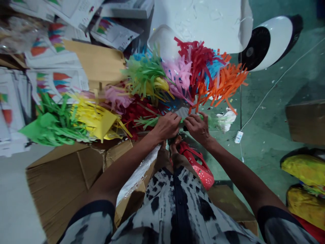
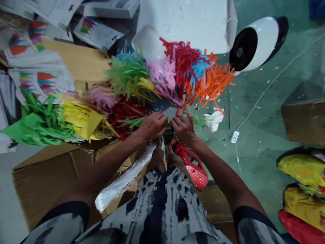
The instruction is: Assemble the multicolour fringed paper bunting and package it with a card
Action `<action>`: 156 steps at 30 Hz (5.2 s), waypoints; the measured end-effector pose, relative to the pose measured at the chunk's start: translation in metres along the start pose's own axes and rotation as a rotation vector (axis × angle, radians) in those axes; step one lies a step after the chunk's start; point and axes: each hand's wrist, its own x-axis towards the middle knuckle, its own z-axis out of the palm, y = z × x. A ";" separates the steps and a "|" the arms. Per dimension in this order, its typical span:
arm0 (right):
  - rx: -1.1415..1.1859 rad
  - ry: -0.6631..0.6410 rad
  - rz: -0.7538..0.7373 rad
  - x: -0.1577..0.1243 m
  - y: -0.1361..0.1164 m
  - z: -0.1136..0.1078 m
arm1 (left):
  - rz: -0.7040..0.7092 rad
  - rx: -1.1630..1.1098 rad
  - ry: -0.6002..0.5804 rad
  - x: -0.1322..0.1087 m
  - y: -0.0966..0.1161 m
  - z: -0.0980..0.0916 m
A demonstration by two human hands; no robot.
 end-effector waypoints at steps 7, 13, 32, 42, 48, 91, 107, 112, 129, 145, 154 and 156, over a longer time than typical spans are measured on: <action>-0.006 0.017 0.130 -0.002 0.006 -0.003 | -0.085 0.000 0.098 -0.017 0.005 0.020; 0.068 -0.055 0.267 0.003 0.014 -0.016 | -0.290 -0.121 0.195 -0.029 -0.011 0.015; -0.069 -0.025 0.330 0.018 -0.005 -0.017 | -0.180 -0.006 0.177 -0.009 0.005 0.012; -0.131 0.005 0.108 -0.035 0.010 -0.007 | 0.043 0.059 0.221 -0.043 -0.018 0.018; -0.087 0.002 0.124 -0.029 0.016 -0.012 | -0.137 0.068 0.356 -0.047 -0.018 0.003; 0.115 -0.150 0.416 0.018 0.017 -0.024 | -0.322 -0.185 0.075 0.002 -0.018 0.005; -0.003 -0.069 0.236 0.008 0.004 -0.015 | -0.048 -0.087 0.093 -0.010 -0.004 0.016; 0.034 -0.070 0.187 0.007 -0.004 -0.014 | 0.000 -0.047 0.109 -0.016 0.017 0.019; 0.009 -0.157 0.093 -0.018 -0.046 -0.019 | -0.026 -0.105 0.033 -0.046 0.035 0.037; 0.017 0.282 -0.051 -0.022 -0.047 -0.092 | -0.699 -1.375 0.203 -0.062 0.077 -0.058; 0.211 0.443 0.153 -0.019 -0.064 -0.151 | -0.750 -1.836 0.143 -0.062 0.109 -0.105; 0.411 0.454 0.275 -0.019 -0.070 -0.162 | -0.646 -1.744 0.205 -0.059 0.114 -0.108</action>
